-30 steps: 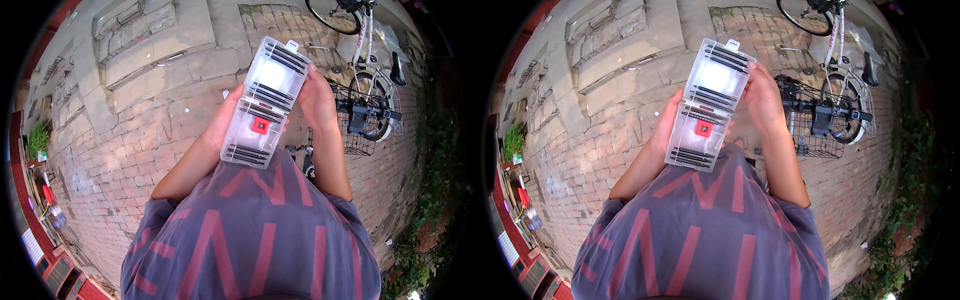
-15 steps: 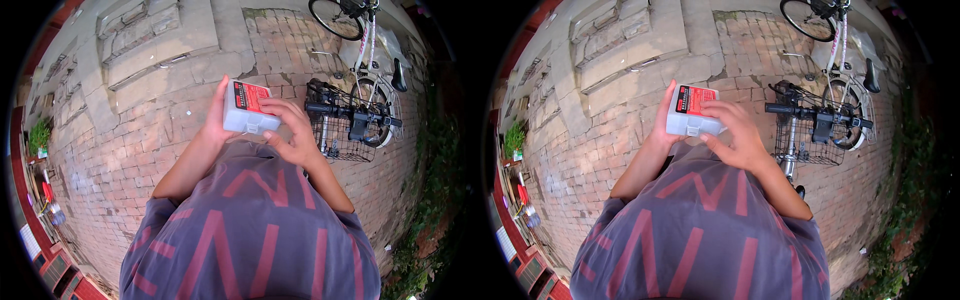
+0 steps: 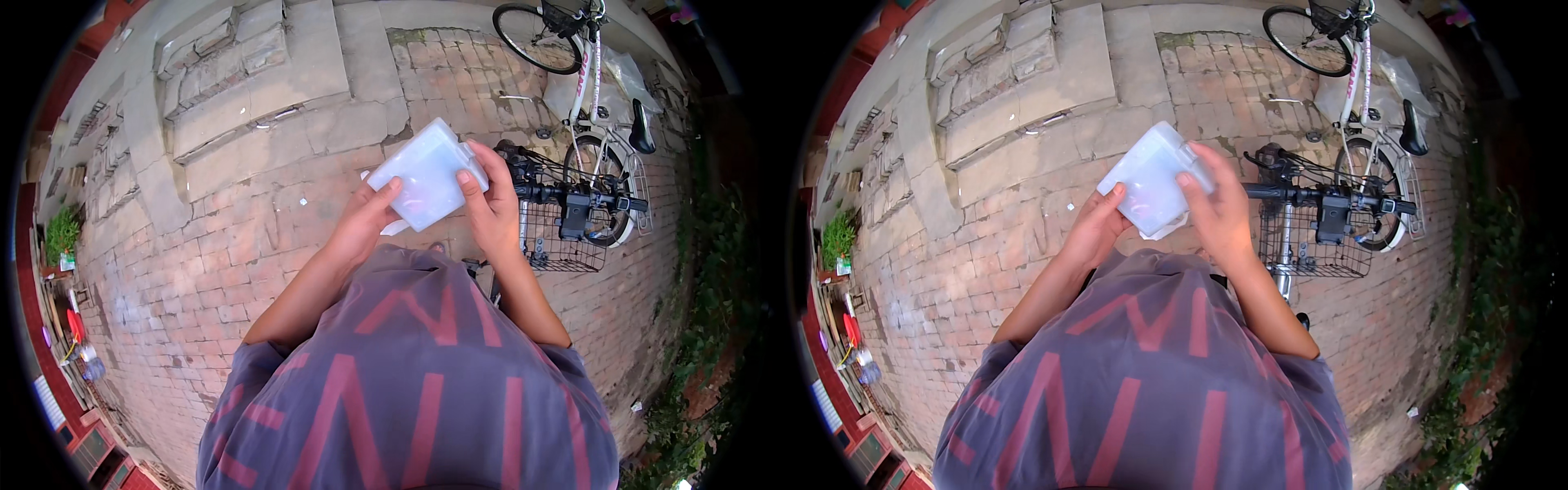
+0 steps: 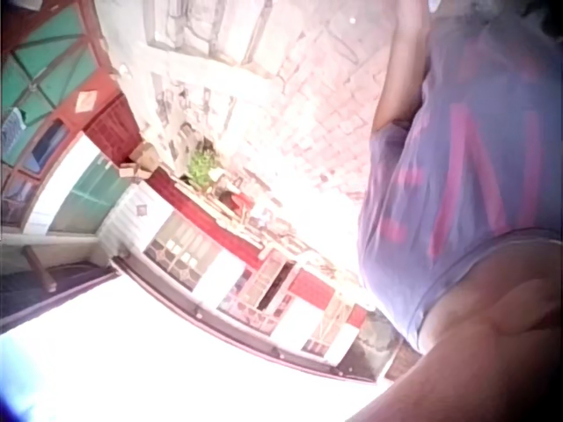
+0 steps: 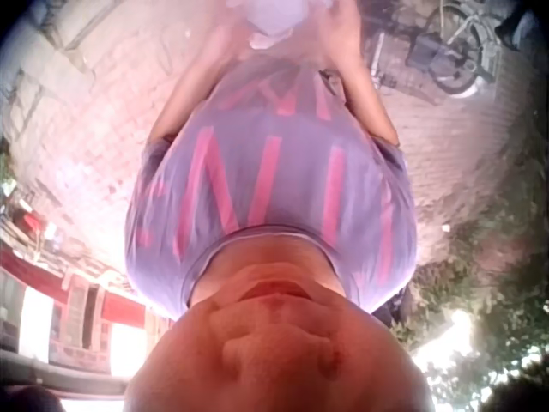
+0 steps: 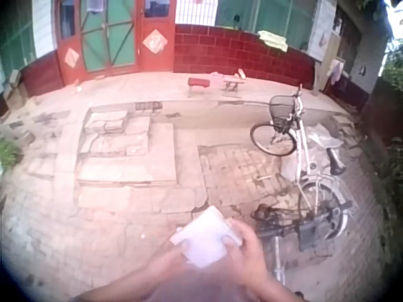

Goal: The person unpacks a white plastic bag containing various tools, including pliers, a hammer, and screwdrivers, onto a brick patio. They then use a green-handled screwdriver to adjust the screws on the bicycle's handlebar stem and brake lever assembly.

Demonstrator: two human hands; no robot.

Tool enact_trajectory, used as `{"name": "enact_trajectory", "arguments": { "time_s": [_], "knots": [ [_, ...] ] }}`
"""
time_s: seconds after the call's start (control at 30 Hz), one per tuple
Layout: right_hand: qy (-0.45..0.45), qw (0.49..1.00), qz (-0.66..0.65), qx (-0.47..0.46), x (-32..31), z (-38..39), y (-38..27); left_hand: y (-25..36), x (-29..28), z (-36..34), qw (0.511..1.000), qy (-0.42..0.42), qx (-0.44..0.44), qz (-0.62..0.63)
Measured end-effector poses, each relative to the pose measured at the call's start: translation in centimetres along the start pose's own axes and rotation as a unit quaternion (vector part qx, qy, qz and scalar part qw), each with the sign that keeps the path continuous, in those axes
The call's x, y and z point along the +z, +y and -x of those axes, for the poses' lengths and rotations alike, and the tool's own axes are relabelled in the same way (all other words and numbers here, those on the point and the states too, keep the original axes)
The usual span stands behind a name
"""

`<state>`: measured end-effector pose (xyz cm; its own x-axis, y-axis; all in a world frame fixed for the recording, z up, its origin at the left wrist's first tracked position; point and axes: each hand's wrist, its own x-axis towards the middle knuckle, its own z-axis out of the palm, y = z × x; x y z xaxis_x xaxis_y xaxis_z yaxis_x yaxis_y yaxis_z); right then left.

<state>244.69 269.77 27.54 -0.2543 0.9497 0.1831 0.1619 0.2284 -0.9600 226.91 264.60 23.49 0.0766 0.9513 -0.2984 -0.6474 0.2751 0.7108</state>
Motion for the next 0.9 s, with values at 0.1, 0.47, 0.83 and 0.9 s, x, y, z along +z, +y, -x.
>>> {"name": "enact_trajectory", "arguments": {
  "time_s": [0.1,0.47,0.83,0.9],
  "knots": [
    [0.001,0.999,-0.033,0.032,-0.1,-0.4,0.0,0.5,0.3,0.3,0.998,0.000,0.001,-0.061],
    [-0.084,0.924,-0.157,0.338,2.2,3.1,7.2,-1.2,-4.9,0.9,0.953,0.118,-0.173,-0.221],
    [0.054,0.693,-0.257,0.671,4.1,11.5,24.9,-17.5,-18.7,-3.0,0.909,0.109,-0.239,-0.323],
    [0.117,0.747,-0.093,0.648,4.8,11.4,29.9,-21.3,-21.4,-6.3,0.889,0.098,-0.257,-0.365]
  ]
}}
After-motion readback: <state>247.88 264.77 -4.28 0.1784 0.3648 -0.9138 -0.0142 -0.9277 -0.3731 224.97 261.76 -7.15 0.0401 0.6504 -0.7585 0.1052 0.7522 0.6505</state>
